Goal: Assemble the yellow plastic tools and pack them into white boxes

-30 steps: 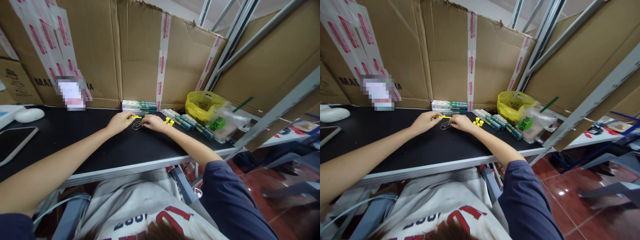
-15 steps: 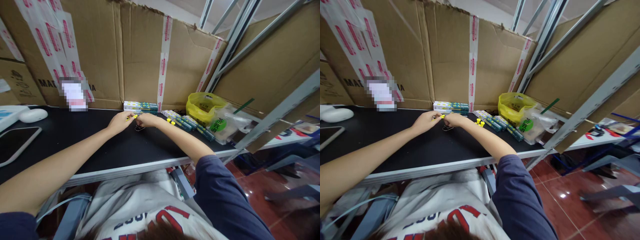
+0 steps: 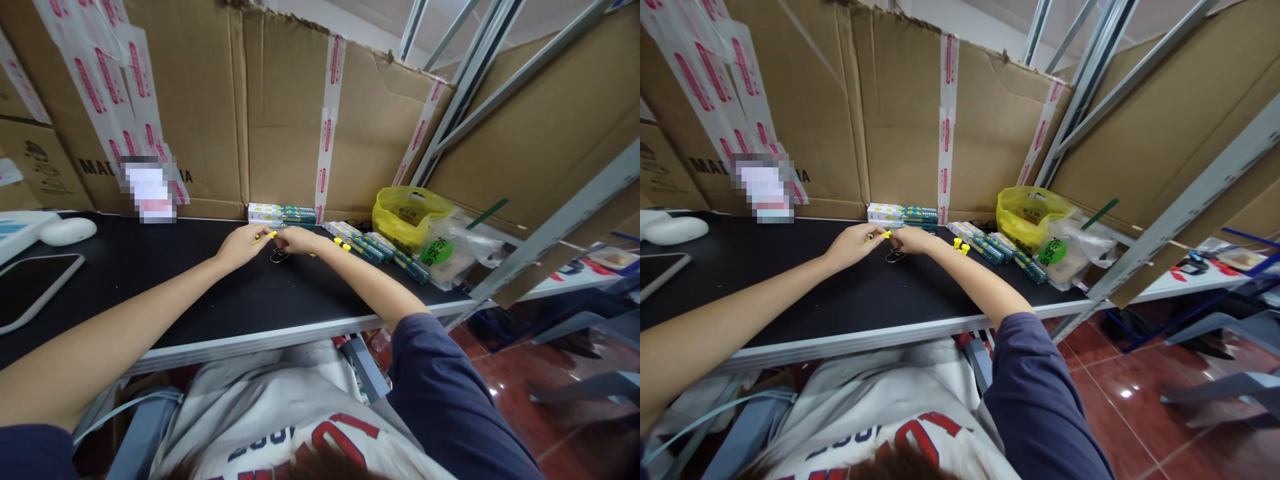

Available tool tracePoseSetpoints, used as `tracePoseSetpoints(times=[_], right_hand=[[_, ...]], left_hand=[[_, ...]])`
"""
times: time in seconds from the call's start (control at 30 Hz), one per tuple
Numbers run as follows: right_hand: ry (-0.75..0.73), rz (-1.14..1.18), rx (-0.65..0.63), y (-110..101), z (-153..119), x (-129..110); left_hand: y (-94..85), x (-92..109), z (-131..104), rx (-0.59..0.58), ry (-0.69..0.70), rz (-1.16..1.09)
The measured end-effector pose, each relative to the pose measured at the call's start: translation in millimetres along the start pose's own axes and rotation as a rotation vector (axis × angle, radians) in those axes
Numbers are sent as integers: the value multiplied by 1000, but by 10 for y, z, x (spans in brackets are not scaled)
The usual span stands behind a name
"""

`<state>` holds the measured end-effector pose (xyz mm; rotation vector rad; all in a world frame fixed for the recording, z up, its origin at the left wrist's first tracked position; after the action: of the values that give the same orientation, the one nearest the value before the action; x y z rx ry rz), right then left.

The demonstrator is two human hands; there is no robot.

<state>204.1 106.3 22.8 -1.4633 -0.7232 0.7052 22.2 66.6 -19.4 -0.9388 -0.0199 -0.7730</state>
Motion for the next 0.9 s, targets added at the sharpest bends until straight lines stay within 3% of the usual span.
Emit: tracePoseSetpoints(times=[0.17, 0.33, 0.43, 0.9], right_hand=[[7, -1, 43, -5, -52, 163], [11, -1, -28, 72, -149, 287], [47, 5, -41, 81, -218, 314], [65, 36, -81, 43, -251, 360]], left_hand=[[-4, 27, 0, -34, 2, -28], [14, 143, -18, -285, 87, -109], [7, 168, -23, -370, 134, -38], [-4, 39, -16, -355, 90, 299]])
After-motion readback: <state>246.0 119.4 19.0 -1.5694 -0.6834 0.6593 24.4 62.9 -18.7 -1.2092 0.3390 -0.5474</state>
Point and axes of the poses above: each hand's wrist, its own z-axis towards the middle knuckle, its own y-axis out of the palm, x = y × z, the point moved 1 cm from there along z, towards the middle knuckle, and after that the axes turned 2 degrees about z, right-handed, at the moved point
